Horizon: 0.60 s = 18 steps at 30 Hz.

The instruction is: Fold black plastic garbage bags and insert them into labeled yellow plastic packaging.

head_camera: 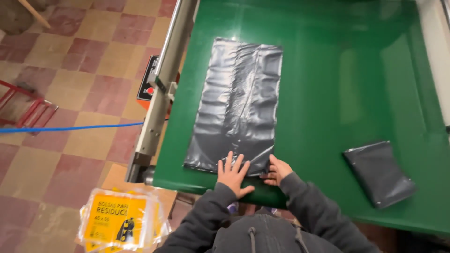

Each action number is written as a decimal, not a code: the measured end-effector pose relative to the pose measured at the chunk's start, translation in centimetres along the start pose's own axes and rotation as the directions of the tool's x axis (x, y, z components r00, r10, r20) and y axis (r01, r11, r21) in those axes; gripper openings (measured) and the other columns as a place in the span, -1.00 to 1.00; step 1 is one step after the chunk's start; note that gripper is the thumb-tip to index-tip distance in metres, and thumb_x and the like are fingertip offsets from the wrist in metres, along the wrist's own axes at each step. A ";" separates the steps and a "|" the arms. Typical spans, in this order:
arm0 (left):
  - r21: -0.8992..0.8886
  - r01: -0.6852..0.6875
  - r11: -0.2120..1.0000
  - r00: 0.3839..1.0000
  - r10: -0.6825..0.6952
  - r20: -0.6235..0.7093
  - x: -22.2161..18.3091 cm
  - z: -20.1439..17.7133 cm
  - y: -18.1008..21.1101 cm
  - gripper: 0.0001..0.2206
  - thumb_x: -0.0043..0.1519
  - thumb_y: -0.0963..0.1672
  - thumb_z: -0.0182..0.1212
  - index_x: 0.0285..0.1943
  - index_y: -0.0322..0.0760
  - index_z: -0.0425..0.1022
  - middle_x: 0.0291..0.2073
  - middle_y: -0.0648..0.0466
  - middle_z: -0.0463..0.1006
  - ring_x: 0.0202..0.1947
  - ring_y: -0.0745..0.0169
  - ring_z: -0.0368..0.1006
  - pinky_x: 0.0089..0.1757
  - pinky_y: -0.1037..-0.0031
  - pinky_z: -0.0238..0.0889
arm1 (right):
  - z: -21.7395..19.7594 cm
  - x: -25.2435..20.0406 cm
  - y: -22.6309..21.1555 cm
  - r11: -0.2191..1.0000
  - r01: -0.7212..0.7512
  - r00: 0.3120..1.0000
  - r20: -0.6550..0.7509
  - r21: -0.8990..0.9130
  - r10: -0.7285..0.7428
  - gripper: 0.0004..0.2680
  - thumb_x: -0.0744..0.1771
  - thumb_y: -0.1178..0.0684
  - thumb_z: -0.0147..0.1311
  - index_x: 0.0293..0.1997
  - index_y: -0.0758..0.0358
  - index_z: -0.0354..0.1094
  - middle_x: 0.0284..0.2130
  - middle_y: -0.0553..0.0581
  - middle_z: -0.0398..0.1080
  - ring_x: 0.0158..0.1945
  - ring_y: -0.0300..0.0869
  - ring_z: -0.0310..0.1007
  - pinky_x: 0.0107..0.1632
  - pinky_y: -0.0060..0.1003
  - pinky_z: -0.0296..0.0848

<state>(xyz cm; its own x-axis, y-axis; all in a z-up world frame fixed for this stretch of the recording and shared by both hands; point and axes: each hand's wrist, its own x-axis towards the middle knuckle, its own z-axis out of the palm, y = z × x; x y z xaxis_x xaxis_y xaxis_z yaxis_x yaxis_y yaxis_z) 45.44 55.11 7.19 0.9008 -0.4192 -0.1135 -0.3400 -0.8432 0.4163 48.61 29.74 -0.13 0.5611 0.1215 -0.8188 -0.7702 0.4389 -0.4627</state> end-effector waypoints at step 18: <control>-0.701 -0.209 0.682 0.947 -0.039 -0.319 9.0 -7.9 -8.7 -0.84 0.20 -0.14 0.32 -0.11 -0.30 0.57 -0.28 -0.03 0.67 -0.28 0.15 0.63 -0.18 0.48 0.44 | -16.7 -0.9 -14.9 0.800 0.161 0.970 0.244 -0.578 -0.018 -0.47 0.36 -0.28 -0.36 -0.47 0.44 0.45 -0.69 0.30 0.51 -0.78 -0.10 0.36 -0.66 -0.22 0.31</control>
<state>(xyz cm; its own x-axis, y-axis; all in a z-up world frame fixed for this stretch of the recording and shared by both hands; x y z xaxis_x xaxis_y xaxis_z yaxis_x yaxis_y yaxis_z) 58.61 61.31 9.65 0.9523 -0.2569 0.1646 -0.2303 -0.2513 0.9401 54.56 8.27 1.81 0.6320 0.3273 -0.7024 -0.7014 -0.1437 -0.6981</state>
